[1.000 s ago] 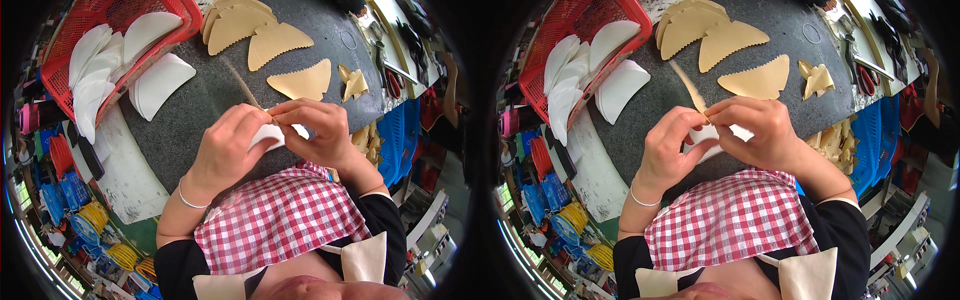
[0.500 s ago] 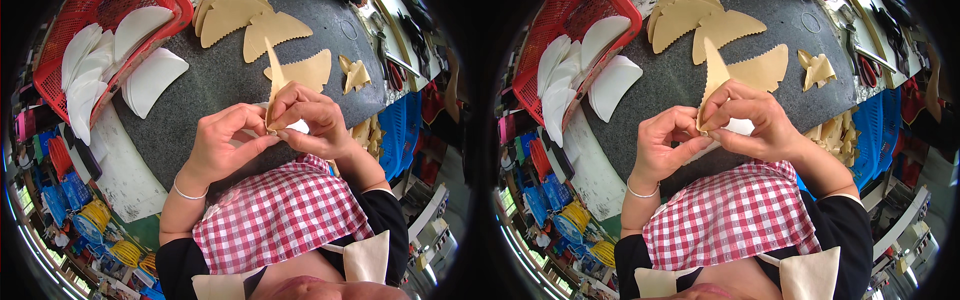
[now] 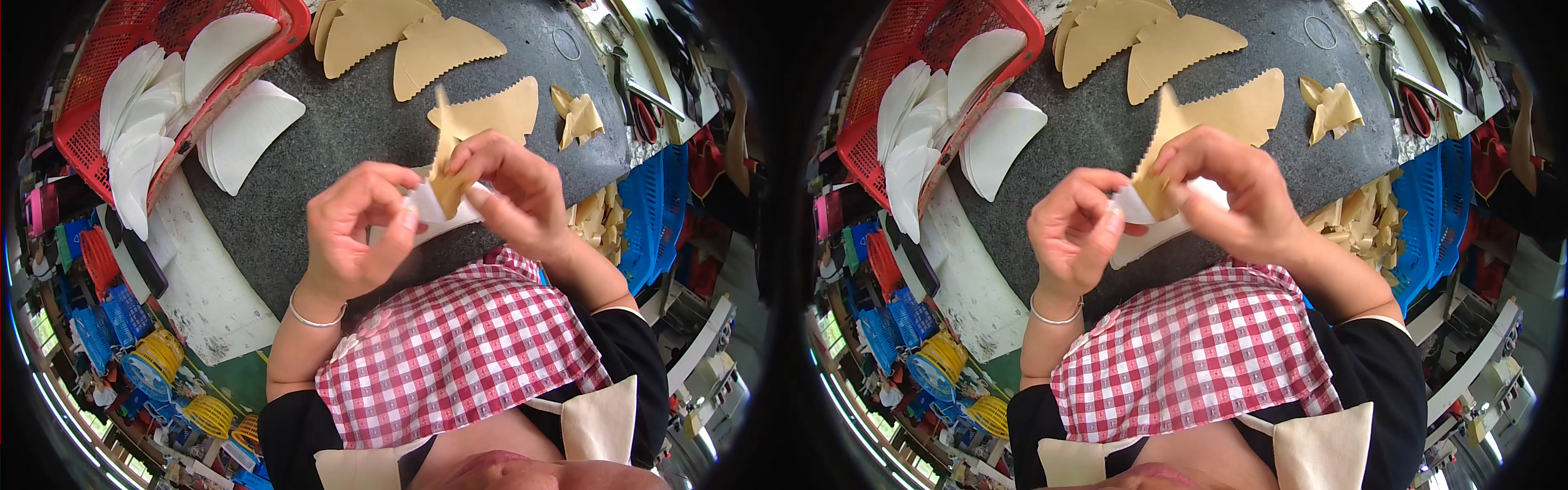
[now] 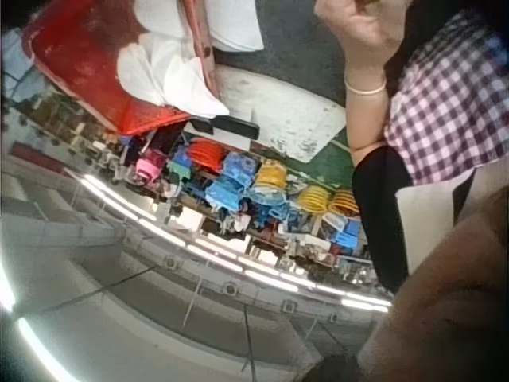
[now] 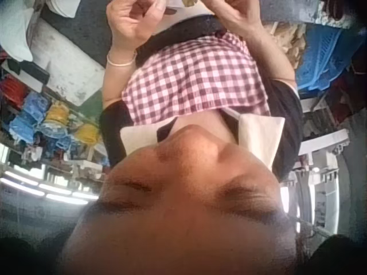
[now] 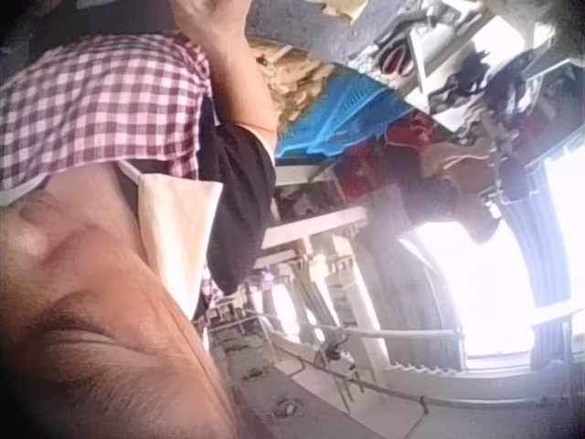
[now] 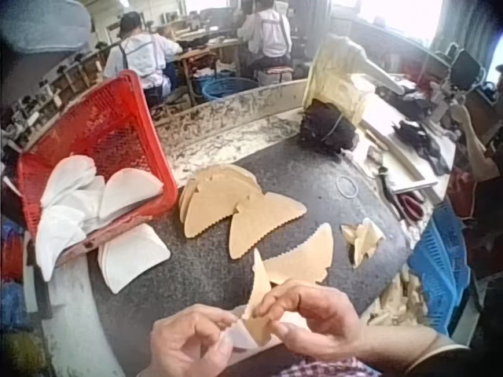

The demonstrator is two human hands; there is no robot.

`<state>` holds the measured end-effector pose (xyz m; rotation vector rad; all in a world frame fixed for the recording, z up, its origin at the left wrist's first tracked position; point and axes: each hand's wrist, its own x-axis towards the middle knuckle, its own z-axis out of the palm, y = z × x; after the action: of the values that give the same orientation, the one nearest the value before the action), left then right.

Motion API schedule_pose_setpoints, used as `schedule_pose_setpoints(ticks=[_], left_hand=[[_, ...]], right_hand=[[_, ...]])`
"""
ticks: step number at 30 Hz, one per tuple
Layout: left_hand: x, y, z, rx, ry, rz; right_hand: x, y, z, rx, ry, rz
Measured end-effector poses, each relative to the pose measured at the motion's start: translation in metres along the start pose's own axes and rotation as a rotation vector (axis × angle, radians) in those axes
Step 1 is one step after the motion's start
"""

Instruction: Layering and aligning leather and lining components for shoe manufacturing.

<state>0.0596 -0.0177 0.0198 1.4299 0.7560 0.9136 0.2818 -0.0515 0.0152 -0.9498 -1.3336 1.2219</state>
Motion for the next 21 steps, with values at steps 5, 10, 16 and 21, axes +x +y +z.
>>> schedule_pose_setpoints(ticks=[5,10,16,21], left_hand=[[0.003,0.004,0.007,-0.279,0.196,-0.078],[0.002,0.009,-0.007,-0.183,-0.083,-0.223],[-0.008,0.022,-0.016,-0.292,-0.205,-0.422],[-0.012,0.015,-0.031,-0.297,-0.168,-0.365]], right_hand=[[0.002,0.003,-0.007,0.69,0.263,0.254],[0.009,0.006,-0.036,0.547,0.482,0.332],[-0.001,-0.029,-0.099,-0.372,0.296,0.135],[0.007,-0.049,-0.075,-1.51,0.06,-0.381]])
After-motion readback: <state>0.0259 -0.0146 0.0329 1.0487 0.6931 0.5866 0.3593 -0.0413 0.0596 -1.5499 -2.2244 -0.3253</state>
